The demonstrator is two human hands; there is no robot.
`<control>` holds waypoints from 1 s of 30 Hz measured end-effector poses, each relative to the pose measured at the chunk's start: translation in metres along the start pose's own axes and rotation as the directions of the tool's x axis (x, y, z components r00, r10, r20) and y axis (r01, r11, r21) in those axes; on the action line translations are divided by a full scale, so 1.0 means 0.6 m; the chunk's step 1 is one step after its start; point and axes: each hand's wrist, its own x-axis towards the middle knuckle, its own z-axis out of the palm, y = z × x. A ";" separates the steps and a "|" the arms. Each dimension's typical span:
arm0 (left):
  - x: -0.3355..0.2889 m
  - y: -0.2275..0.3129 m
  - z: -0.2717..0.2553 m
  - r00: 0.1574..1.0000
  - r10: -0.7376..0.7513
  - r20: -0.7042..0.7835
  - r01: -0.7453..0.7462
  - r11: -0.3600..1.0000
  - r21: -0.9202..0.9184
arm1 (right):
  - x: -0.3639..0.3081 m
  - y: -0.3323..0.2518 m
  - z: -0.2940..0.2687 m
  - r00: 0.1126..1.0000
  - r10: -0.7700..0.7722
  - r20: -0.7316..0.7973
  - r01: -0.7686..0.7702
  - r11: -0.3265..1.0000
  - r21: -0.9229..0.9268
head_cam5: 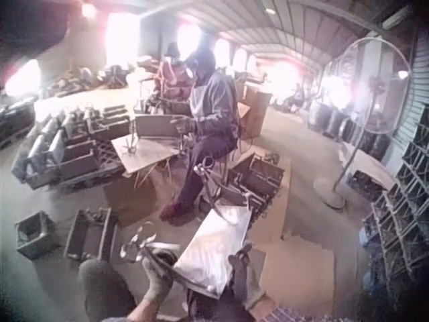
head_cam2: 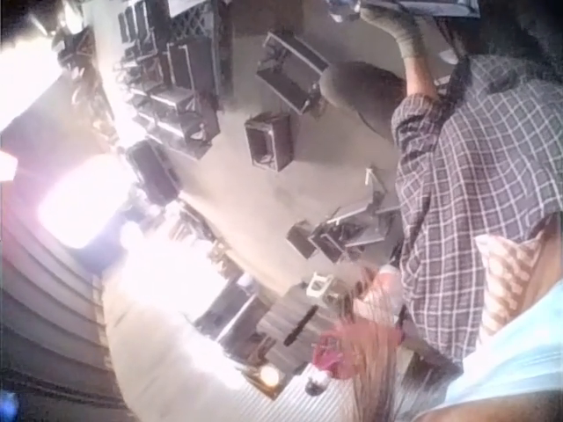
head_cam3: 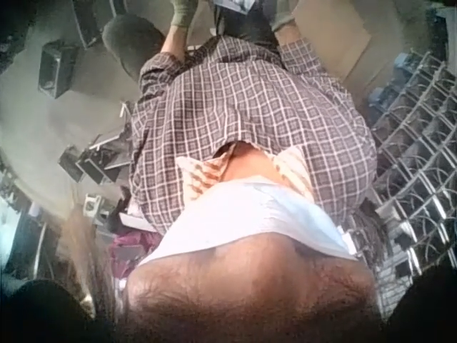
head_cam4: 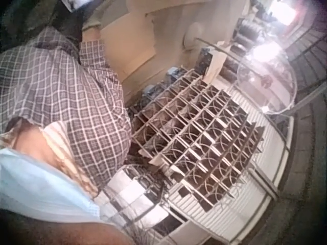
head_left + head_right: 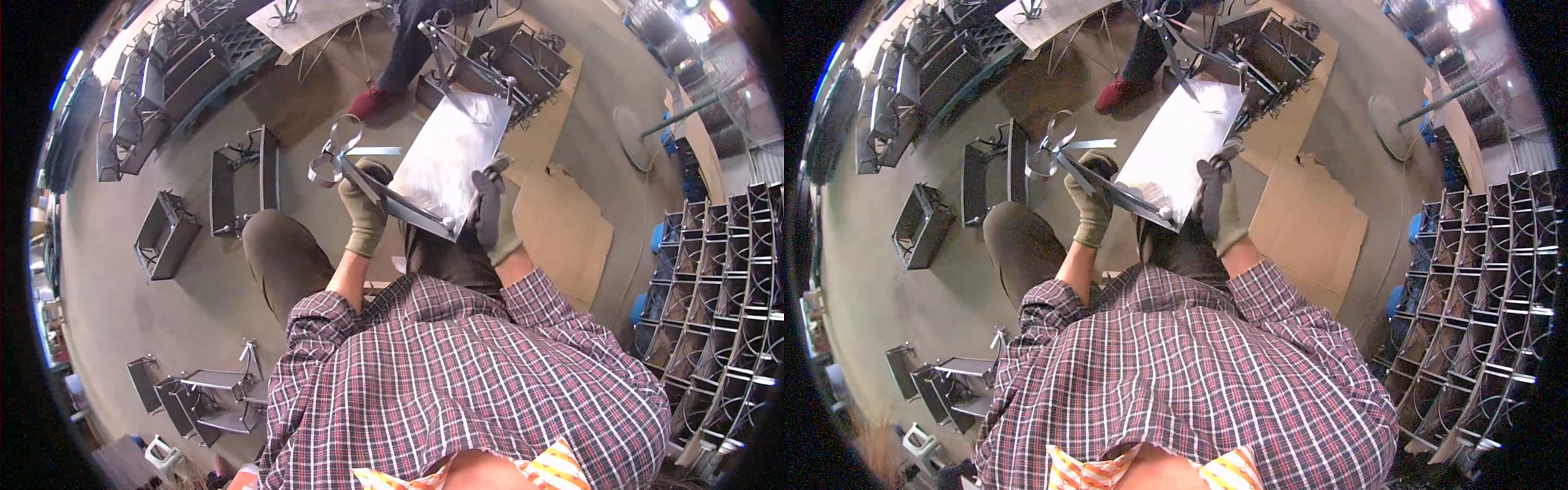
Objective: The person wipes a metal component with a cloth to remove dust or residues.
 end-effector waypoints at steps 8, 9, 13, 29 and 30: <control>0.008 0.002 0.007 0.994 -0.014 -0.107 0.009 0.999 -0.042 | -0.077 -0.010 0.021 0.942 0.282 0.181 -0.283 0.959 -0.018; 0.008 0.006 0.005 0.992 -0.004 -0.128 -0.006 0.997 -0.078 | -0.084 -0.009 0.024 0.940 0.287 0.184 -0.288 0.957 -0.023; 0.007 0.014 0.003 0.994 -0.038 -0.104 0.031 0.998 -0.062 | -0.101 -0.037 0.036 0.886 0.429 0.175 -0.455 0.877 0.154; -0.001 0.052 0.027 0.952 -0.159 0.261 0.127 0.983 0.133 | -0.134 -0.088 -0.023 0.857 0.431 0.282 -0.509 0.789 0.343; 0.001 0.049 0.024 0.938 -0.178 0.299 0.117 0.971 0.210 | -0.131 -0.078 -0.035 0.861 0.429 0.272 -0.504 0.791 0.347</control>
